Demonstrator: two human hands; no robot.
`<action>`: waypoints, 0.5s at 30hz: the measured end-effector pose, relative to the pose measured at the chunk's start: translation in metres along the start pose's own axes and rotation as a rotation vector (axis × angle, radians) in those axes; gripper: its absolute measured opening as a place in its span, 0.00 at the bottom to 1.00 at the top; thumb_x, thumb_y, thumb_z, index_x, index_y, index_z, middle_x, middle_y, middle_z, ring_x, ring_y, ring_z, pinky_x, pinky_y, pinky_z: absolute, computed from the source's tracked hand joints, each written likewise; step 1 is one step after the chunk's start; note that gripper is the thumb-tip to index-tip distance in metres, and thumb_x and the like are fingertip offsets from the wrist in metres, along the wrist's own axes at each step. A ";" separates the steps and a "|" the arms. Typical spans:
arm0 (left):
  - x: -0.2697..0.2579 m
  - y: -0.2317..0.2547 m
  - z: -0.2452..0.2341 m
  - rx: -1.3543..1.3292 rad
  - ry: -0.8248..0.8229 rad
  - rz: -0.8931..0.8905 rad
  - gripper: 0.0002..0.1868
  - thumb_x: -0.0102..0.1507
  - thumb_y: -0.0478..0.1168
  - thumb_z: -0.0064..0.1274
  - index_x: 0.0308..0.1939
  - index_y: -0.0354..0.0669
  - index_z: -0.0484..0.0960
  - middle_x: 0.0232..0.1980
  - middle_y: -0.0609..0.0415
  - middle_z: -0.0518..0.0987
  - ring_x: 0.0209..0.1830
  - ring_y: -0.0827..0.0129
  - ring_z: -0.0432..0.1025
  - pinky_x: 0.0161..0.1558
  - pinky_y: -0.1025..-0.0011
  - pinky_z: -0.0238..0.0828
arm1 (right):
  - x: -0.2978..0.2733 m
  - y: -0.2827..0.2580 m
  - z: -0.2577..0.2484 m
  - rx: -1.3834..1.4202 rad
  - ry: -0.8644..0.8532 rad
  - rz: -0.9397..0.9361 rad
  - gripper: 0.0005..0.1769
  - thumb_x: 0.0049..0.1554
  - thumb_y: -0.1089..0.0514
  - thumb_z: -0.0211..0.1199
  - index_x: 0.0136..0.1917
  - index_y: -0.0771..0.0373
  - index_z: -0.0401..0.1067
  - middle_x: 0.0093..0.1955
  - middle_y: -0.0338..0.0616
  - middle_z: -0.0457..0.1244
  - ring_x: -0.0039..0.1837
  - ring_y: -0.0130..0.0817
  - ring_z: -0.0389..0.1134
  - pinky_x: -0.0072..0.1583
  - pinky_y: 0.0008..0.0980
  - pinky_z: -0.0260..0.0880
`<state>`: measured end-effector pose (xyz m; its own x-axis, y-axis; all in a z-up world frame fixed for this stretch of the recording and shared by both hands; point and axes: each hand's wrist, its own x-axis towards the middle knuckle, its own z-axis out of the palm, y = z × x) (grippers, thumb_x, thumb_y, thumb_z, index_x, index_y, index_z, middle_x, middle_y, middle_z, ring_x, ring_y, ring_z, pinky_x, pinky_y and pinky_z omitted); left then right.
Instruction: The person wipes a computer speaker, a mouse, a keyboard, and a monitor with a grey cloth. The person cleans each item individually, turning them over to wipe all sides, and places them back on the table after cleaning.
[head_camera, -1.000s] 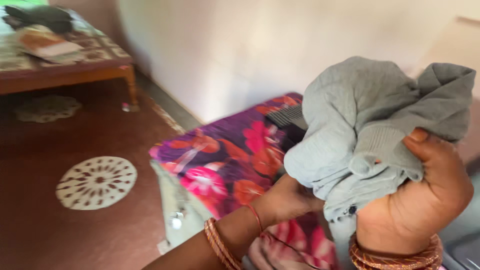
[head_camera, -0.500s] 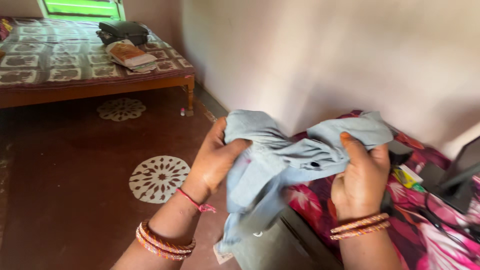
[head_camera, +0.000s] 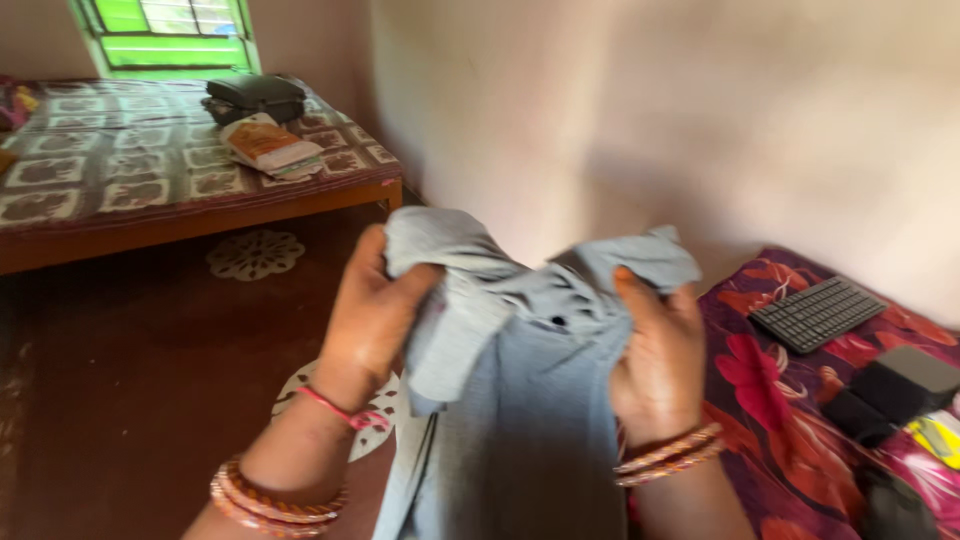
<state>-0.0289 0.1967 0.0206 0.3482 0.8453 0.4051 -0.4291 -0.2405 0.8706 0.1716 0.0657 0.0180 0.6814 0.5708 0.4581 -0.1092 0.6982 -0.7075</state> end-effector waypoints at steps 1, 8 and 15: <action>0.016 -0.003 -0.004 0.003 0.014 -0.015 0.16 0.59 0.30 0.55 0.51 0.38 0.75 0.44 0.54 0.80 0.42 0.73 0.74 0.45 0.75 0.74 | 0.010 0.013 0.007 -0.012 0.009 0.015 0.18 0.58 0.71 0.60 0.61 0.63 0.71 0.55 0.38 0.67 0.58 0.29 0.67 0.64 0.33 0.66; 0.107 -0.025 -0.031 -0.263 0.048 -0.084 0.19 0.62 0.29 0.50 0.58 0.38 0.74 0.49 0.52 0.81 0.47 0.69 0.76 0.50 0.70 0.76 | 0.059 0.099 0.070 -0.297 -0.404 0.281 0.47 0.53 0.60 0.73 0.76 0.68 0.49 0.72 0.46 0.62 0.75 0.34 0.61 0.74 0.37 0.58; 0.199 -0.064 -0.067 -0.230 -0.024 -0.225 0.23 0.65 0.38 0.52 0.64 0.38 0.72 0.53 0.47 0.80 0.49 0.65 0.74 0.49 0.65 0.70 | 0.111 0.217 0.094 -0.292 -0.529 0.214 0.55 0.43 0.64 0.76 0.77 0.66 0.49 0.69 0.48 0.58 0.70 0.39 0.59 0.69 0.41 0.61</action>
<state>0.0121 0.4123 0.0272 0.4741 0.8529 0.2188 -0.5152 0.0672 0.8544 0.1556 0.3212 -0.0340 0.2089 0.8728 0.4411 0.0496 0.4410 -0.8961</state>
